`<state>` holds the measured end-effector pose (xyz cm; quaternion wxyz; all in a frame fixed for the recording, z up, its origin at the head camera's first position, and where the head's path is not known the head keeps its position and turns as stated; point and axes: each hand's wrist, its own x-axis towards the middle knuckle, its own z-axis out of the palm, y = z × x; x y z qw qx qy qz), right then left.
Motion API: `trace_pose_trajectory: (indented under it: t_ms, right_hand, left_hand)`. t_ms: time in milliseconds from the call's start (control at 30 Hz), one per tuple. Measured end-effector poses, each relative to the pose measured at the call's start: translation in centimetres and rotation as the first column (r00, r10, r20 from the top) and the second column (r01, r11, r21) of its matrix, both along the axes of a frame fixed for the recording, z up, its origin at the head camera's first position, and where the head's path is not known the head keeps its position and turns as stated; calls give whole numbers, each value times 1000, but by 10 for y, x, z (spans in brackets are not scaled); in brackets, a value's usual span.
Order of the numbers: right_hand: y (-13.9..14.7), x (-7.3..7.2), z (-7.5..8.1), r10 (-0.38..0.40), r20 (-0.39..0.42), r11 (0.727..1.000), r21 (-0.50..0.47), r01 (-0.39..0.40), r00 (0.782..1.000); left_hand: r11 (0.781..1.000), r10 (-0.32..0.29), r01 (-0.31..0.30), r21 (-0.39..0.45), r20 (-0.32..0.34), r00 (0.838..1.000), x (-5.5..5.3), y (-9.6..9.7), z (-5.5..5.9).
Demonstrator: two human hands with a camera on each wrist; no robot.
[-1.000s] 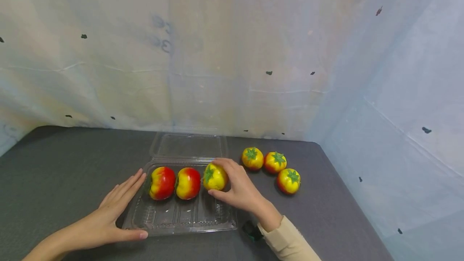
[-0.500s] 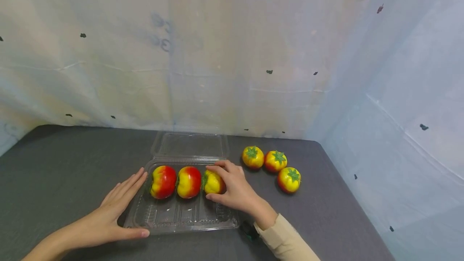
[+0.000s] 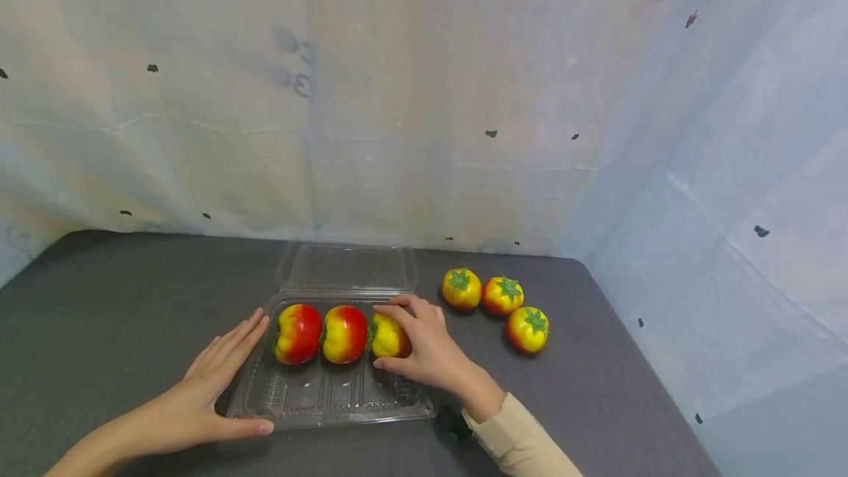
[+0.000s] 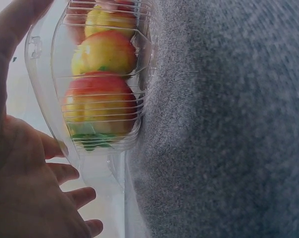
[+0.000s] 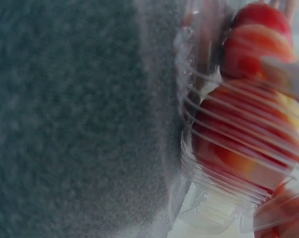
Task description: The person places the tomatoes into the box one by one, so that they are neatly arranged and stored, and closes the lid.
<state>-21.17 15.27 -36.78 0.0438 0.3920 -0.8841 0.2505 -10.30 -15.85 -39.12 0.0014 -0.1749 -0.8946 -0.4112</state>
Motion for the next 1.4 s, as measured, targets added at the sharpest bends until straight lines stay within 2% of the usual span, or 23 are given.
trace_pose_trajectory:
  t_ms: [333, 467, 833, 1067, 1300, 1400]
  right_hand:
    - [6, 0, 5, -2, 16, 996, -92, 4, 1000]
    - [12, 0, 8, -33, 55, 990, -132, 40, 998]
    - [31, -7, 15, -152, 95, 968, -185, 168, 984]
    - [43, -20, 14, -249, 140, 929, -246, 277, 958]
    - [48, -30, 13, -274, 226, 919, -226, 324, 935]
    - [49, -35, 14, -290, 234, 916, -214, 340, 928]
  left_hand:
    - [1000, 0, 0, 5, -2, 1000, 0, 0, 0]
    - [1000, -1, 1, 10, 4, 1000, 0, 0, 0]
    - [1000, -5, 5, 9, 24, 1000, -1, 0, -1]
    - [1000, 4, -4, 8, 5, 1000, 0, -1, -3]
    - [1000, 13, -13, 10, -3, 1000, 2, -5, -5]
    - [1000, 14, -14, 11, 1, 1000, 2, -5, -5]
